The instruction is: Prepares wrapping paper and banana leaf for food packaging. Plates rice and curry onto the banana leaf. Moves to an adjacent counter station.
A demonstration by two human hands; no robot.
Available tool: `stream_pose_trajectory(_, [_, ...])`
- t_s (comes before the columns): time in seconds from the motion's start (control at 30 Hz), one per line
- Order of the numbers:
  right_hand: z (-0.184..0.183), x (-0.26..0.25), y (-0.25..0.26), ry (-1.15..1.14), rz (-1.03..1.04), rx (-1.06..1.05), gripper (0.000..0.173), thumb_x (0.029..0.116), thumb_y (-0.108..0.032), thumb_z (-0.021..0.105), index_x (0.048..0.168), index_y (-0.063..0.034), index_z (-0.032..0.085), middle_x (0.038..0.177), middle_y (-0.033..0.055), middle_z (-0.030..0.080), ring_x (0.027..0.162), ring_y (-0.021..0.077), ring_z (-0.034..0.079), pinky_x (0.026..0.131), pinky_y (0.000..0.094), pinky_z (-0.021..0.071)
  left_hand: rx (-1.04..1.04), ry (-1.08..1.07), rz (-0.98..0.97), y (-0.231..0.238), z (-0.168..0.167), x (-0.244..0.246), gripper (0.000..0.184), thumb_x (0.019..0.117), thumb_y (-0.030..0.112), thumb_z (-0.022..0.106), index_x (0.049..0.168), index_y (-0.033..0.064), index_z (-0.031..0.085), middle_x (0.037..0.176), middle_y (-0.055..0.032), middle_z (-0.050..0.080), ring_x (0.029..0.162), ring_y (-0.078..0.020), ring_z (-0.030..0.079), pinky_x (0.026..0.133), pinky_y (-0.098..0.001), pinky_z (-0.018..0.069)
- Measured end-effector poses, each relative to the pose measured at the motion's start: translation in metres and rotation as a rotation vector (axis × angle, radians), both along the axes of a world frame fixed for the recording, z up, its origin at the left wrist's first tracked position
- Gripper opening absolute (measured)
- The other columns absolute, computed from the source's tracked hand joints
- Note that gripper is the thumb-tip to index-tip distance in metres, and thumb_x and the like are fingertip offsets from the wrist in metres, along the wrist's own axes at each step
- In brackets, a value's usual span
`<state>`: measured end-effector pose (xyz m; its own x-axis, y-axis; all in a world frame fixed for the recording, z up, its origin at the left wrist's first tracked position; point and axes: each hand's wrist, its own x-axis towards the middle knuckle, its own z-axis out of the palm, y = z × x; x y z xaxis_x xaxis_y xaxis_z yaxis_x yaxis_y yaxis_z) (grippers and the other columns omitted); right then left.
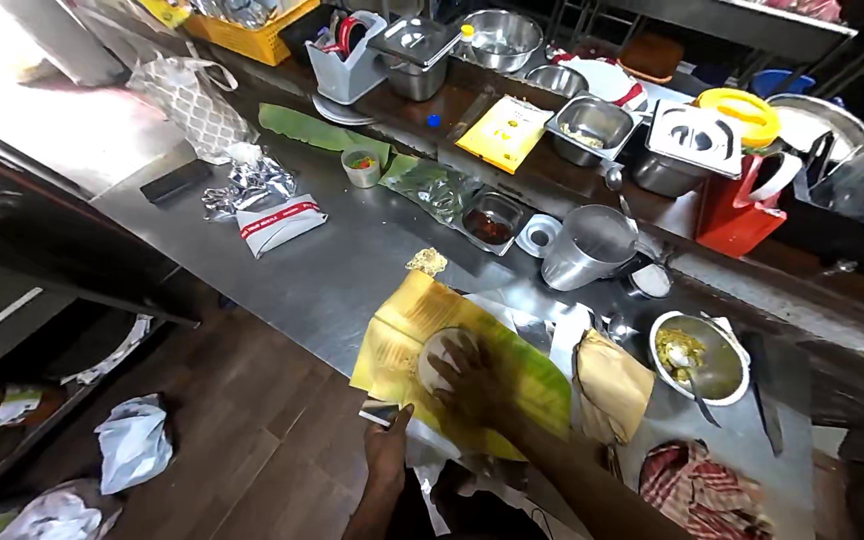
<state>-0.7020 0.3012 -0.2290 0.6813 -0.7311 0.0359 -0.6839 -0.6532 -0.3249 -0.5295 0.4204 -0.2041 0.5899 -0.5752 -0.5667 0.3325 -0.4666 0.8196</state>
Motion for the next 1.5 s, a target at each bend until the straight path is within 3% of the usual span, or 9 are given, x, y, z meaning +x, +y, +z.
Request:
stream_pose_trajectory(0.17, [0.013, -0.004, -0.004, -0.062, 0.022, 0.066, 0.065, 0.1017, -0.066, 0.041, 0.158, -0.0351, 0.038, 0.17, -0.0016, 0.026, 0.159, 0.029, 0.009, 0.125, 0.0655, 0.0131, 0.125, 0.05, -0.034, 0.017, -0.016, 0.015, 0.046, 0.0903, 0.02, 0.079, 0.127, -0.0012, 0.06, 0.105, -0.0173, 0.069, 0.08, -0.0216, 0.063, 0.063, -0.0383, 0.0513])
stream_pose_trajectory(0.33, [0.05, -0.016, -0.016, -0.313, -0.232, 0.108, 0.074, 0.0964, -0.062, 0.057, 0.157, -0.0223, 0.041, 0.164, 0.0051, 0.038, 0.154, 0.0263, 0.029, 0.122, 0.0569, 0.0309, 0.1, -0.362, -0.116, 0.038, -0.009, 0.032, 0.095, 0.0844, 0.027, 0.084, 0.156, 0.0002, 0.028, 0.148, -0.027, 0.046, 0.124, -0.038, 0.058, 0.097, -0.0518, 0.0545])
stream_pose_trajectory(0.4, [0.061, -0.03, -0.019, -0.487, -0.364, 0.126, 0.072, 0.0966, -0.048, 0.066, 0.155, -0.0129, 0.042, 0.156, 0.0093, 0.047, 0.146, 0.0243, 0.043, 0.119, 0.0502, 0.0398, 0.034, -0.749, -0.258, 0.035, 0.011, 0.042, 0.107, 0.0775, 0.035, 0.086, 0.156, -0.0067, 0.027, 0.155, -0.0346, 0.035, 0.139, -0.0518, 0.04, 0.113, -0.0627, 0.0366])
stream_pose_trajectory(0.5, [0.08, -0.063, -0.007, -0.559, -0.569, 0.178, 0.064, 0.0995, -0.031, 0.067, 0.153, -0.0078, 0.043, 0.138, 0.012, 0.063, 0.12, 0.0239, 0.066, 0.099, 0.0464, 0.0571, -0.125, -1.016, -0.569, 0.005, 0.035, 0.026, 0.096, 0.0772, 0.048, 0.082, 0.149, -0.0023, 0.045, 0.154, -0.0281, 0.042, 0.143, -0.0474, 0.04, 0.116, -0.064, 0.0334])
stream_pose_trajectory(0.73, [0.076, -0.137, 0.082, -0.535, -0.761, 0.261, 0.051, 0.1001, -0.037, 0.065, 0.143, -0.0097, 0.057, 0.121, 0.0055, 0.071, 0.103, 0.0151, 0.071, 0.091, 0.0397, 0.0621, -0.197, -1.18, -1.385, -0.091, 0.021, -0.036, 0.098, 0.071, 0.054, 0.086, 0.155, 0.0251, 0.044, 0.165, -0.0195, 0.028, 0.153, -0.0459, 0.018, 0.116, -0.0732, 0.0203])
stream_pose_trajectory(0.93, [0.048, -0.171, 0.154, -0.604, -0.981, 0.296, 0.05, 0.0988, -0.035, 0.064, 0.142, -0.0092, 0.058, 0.11, 0.0037, 0.073, 0.09, 0.0122, 0.073, 0.078, 0.0349, 0.0641, 0.097, -1.27, -1.685, -0.125, 0.029, -0.052, 0.118, 0.0625, 0.051, 0.093, 0.161, 0.0279, 0.032, 0.168, -0.0195, 0.018, 0.149, -0.053, 0.018, 0.105, -0.075, 0.0327])
stream_pose_trajectory(1.03, [0.038, -0.175, 0.172, -0.637, -1.016, 0.291, 0.052, 0.0987, -0.038, 0.065, 0.142, -0.0084, 0.058, 0.107, 0.0021, 0.074, 0.086, 0.0114, 0.072, 0.076, 0.0345, 0.0639, 0.009, -1.223, -1.725, -0.14, 0.043, -0.043, 0.117, 0.0555, 0.054, 0.093, 0.157, 0.0284, 0.04, 0.164, -0.0171, 0.03, 0.147, -0.0476, 0.028, 0.103, -0.0719, 0.0395])
stream_pose_trajectory(1.23, [0.046, -0.172, 0.182, -0.622, -1.017, 0.319, 0.047, 0.0989, -0.034, 0.065, 0.139, -0.0088, 0.061, 0.111, 0.005, 0.074, 0.089, 0.014, 0.073, 0.081, 0.0371, 0.0633, -0.106, -0.556, -1.634, -0.209, 0.084, 0.015, 0.092, 0.0805, 0.026, 0.084, 0.159, 0.0226, 0.035, 0.151, -0.0164, 0.049, 0.135, -0.0327, 0.053, 0.109, -0.0576, 0.0459])
stream_pose_trajectory(1.5, [0.043, -0.162, 0.203, -0.537, -1.04, 0.314, 0.044, 0.0996, -0.041, 0.063, 0.134, -0.0132, 0.066, 0.109, 0.0017, 0.073, 0.09, 0.0113, 0.071, 0.083, 0.0352, 0.0619, 0.104, -1.2, -1.414, -0.191, 0.093, 0.001, 0.054, 0.1031, 0.018, 0.053, 0.154, 0.0051, 0.04, 0.144, -0.0258, 0.054, 0.127, -0.0443, 0.057, 0.106, -0.061, 0.047])
